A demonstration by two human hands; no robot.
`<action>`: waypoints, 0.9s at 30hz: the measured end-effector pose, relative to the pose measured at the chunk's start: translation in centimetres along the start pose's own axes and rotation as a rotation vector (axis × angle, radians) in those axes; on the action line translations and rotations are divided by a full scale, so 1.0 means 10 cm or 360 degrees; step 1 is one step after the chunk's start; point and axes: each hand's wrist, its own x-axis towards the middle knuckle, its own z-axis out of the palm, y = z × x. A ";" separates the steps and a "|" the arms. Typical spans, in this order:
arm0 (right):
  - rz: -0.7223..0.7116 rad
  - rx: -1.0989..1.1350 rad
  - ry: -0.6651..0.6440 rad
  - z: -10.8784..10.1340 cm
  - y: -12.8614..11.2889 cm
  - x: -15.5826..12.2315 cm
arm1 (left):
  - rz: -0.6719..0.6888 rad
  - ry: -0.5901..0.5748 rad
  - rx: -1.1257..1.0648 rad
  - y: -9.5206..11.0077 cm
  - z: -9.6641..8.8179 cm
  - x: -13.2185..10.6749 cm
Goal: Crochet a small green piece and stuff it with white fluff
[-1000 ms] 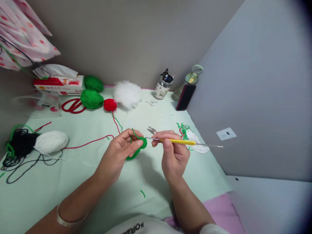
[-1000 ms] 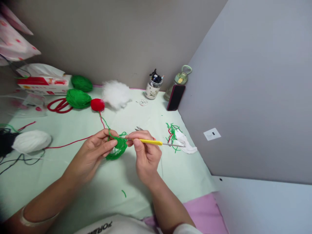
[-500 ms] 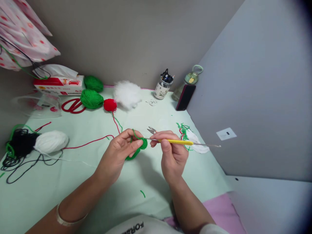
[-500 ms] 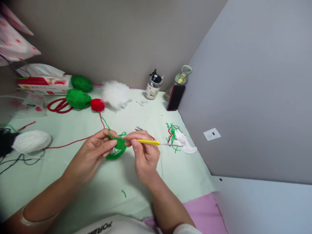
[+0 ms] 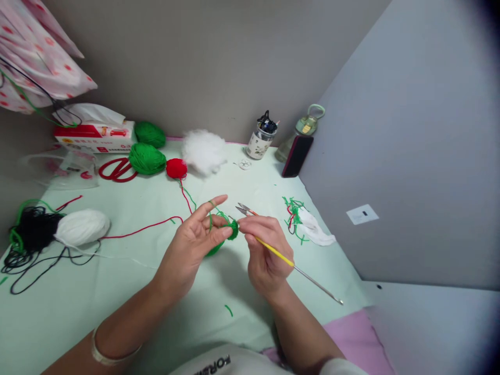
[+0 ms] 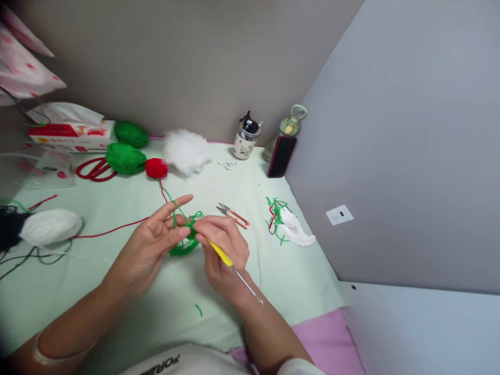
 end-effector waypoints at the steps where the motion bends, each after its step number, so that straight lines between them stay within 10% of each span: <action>1: 0.0002 -0.0024 0.0009 0.00 0.00 0.00 | 0.0006 0.0018 -0.0017 0.01 0.00 0.00; 12: -0.0042 0.0000 0.0110 0.09 0.07 -0.02 | -0.0063 -0.0064 -0.0099 0.03 0.01 -0.01; 27: 0.0702 0.0582 0.0163 0.05 0.07 0.08 | -0.0183 -0.0149 -0.0108 0.07 0.00 0.02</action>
